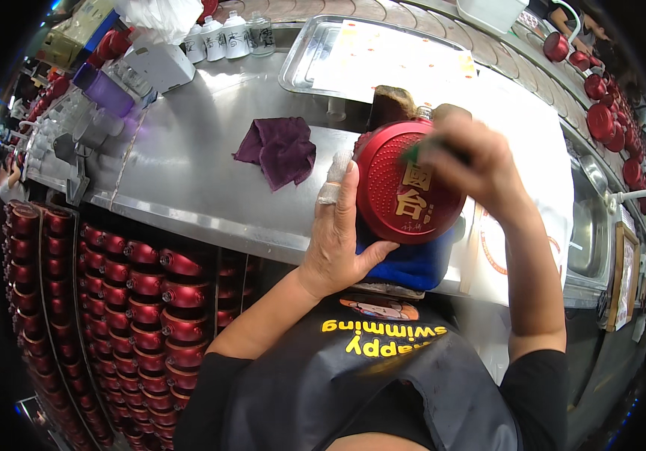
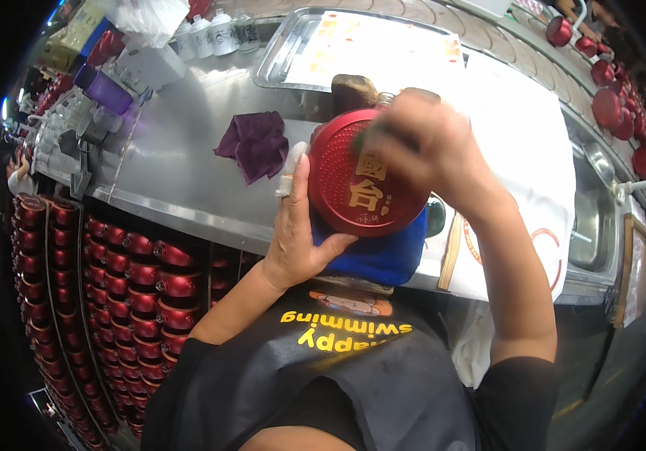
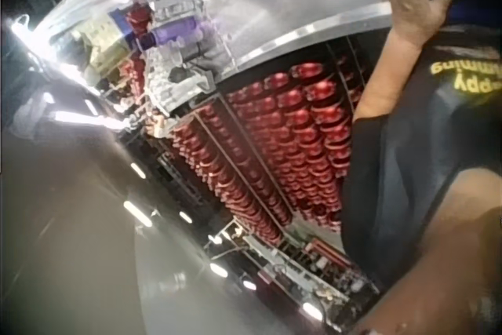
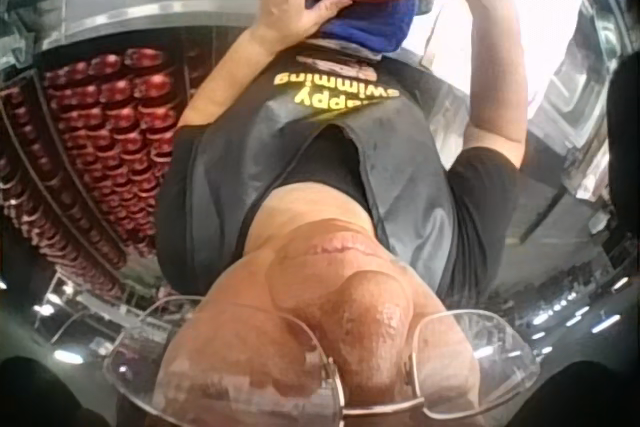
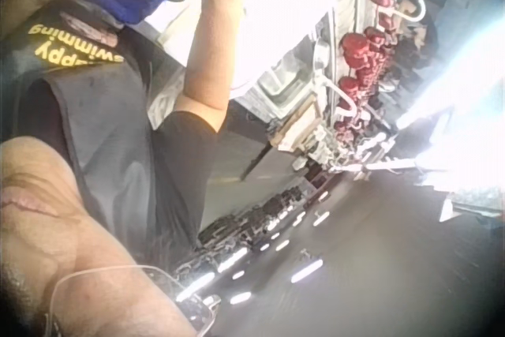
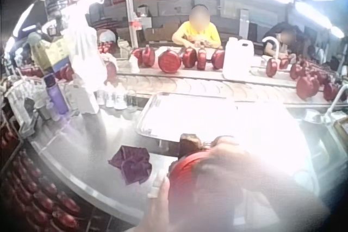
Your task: The person wipes a red cylindrical container with a cloth, then applies a gold sticker and a gold ring to its surface. They smooth the sticker and ring with a green tool and their fingers, repeating the process on multiple containers.
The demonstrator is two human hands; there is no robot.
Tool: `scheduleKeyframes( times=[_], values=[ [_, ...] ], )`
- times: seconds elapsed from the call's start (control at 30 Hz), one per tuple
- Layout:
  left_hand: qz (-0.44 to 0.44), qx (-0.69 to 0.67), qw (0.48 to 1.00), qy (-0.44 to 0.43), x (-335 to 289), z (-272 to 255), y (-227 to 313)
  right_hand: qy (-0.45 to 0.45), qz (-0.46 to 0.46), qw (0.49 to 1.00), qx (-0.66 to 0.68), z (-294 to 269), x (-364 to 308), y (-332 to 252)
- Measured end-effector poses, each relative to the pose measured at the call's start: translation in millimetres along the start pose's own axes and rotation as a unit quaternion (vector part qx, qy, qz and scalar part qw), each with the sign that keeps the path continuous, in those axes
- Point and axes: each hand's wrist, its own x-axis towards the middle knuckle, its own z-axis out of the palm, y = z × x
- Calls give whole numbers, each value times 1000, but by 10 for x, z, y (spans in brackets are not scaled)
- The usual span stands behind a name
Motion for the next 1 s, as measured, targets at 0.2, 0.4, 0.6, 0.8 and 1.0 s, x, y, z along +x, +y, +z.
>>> scheduleKeyframes(
  times=[0.2,0.4,0.6,0.8,1.0],
  values=[
    [-10,0,1000,-7,-7,4,-6,-24,-285,951,-118,168,-495,312],
    [-40,-64,997,-11,3,35,-23,-86,-140,986,-38,30,-1136,304],
    [-77,-153,985,7,-72,86,-74,239,212,878,-356,-1063,-3001,1363],
    [-95,-181,979,19,-70,95,-32,322,597,710,-190,-826,-4042,1490],
    [-87,-166,982,20,-41,97,-52,586,449,649,182,-488,-3975,1673]
  ],
)
